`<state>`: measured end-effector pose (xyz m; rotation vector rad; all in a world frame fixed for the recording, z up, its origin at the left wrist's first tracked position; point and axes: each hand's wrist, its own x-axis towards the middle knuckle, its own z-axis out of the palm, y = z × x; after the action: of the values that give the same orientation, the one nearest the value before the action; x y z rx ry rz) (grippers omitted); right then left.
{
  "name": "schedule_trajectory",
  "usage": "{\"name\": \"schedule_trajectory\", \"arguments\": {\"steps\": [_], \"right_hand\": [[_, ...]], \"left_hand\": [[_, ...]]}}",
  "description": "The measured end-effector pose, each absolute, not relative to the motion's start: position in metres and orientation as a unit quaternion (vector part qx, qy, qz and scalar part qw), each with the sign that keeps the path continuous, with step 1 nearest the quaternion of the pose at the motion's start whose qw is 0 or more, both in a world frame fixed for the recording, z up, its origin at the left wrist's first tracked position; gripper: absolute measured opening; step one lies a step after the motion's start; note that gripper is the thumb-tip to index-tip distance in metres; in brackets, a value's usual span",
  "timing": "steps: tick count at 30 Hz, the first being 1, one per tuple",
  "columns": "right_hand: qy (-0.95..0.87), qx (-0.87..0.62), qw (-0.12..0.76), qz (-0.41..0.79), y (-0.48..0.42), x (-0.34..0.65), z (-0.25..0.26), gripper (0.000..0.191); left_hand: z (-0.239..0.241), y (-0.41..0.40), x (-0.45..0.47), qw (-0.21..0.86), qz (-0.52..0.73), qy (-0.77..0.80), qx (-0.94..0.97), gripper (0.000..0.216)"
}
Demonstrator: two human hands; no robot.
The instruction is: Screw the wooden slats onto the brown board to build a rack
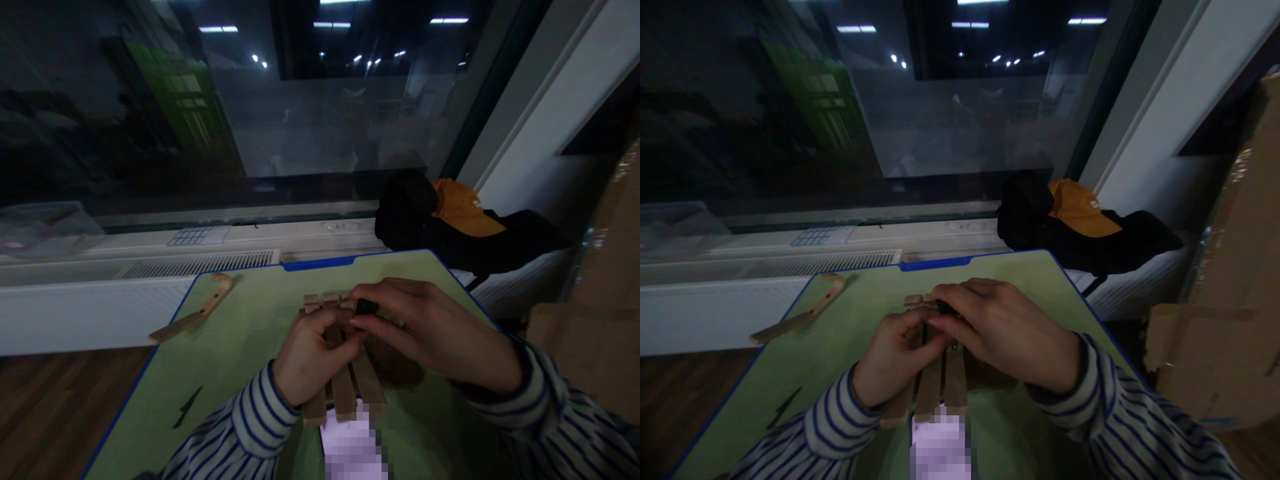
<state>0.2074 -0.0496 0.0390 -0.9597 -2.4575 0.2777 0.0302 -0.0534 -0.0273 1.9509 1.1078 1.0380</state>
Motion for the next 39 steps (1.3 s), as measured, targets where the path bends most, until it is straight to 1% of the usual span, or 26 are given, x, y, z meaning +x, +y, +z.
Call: {"name": "schedule_trajectory", "arguments": {"steps": [3, 7, 8, 11, 15, 22, 26, 30, 35, 39], "right_hand": [[-0.897, -0.357, 0.239, 0.100, -0.0503, 0.2078, 0.0389, 0.025], [-0.899, -0.345, 0.234, 0.130, -0.0506, 0.2110, 0.0413, 0.040], [-0.902, -0.332, 0.236, 0.142, -0.0504, 0.2121, 0.0421, 0.042], [-0.909, -0.302, 0.240, 0.157, -0.0492, 0.2140, 0.0442, 0.033], [-0.907, -0.321, 0.242, 0.128, -0.0479, 0.2137, 0.0440, 0.025], [-0.904, -0.348, 0.237, 0.077, -0.0473, 0.2143, 0.0382, 0.025], [-0.904, -0.351, 0.235, 0.064, -0.0474, 0.2146, 0.0378, 0.025], [-0.903, -0.349, 0.239, 0.069, -0.0492, 0.2121, 0.0407, 0.027], [-0.906, -0.330, 0.241, 0.111, -0.0528, 0.2100, 0.0441, 0.033], [-0.910, -0.315, 0.246, 0.109, -0.0523, 0.2099, 0.0433, 0.026]], "left_hand": [[-0.0294, -0.0538, 0.0309, 0.320, 0.405, 0.437, 0.737, 0.018], [-0.0292, -0.0550, 0.0294, 0.312, 0.397, 0.442, 0.741, 0.009], [-0.0289, -0.0553, 0.0290, 0.311, 0.395, 0.441, 0.744, 0.008], [-0.0278, -0.0560, 0.0283, 0.309, 0.386, 0.435, 0.752, 0.005], [-0.0258, -0.0558, 0.0287, 0.314, 0.373, 0.426, 0.762, 0.006], [-0.0237, -0.0531, 0.0285, 0.333, 0.357, 0.400, 0.776, 0.012], [-0.0264, -0.0536, 0.0286, 0.342, 0.367, 0.411, 0.761, 0.010], [-0.0300, -0.0542, 0.0278, 0.333, 0.383, 0.430, 0.746, 0.011], [-0.0322, -0.0526, 0.0252, 0.331, 0.378, 0.429, 0.751, 0.008], [-0.0309, -0.0520, 0.0244, 0.333, 0.371, 0.416, 0.760, 0.007]]}}
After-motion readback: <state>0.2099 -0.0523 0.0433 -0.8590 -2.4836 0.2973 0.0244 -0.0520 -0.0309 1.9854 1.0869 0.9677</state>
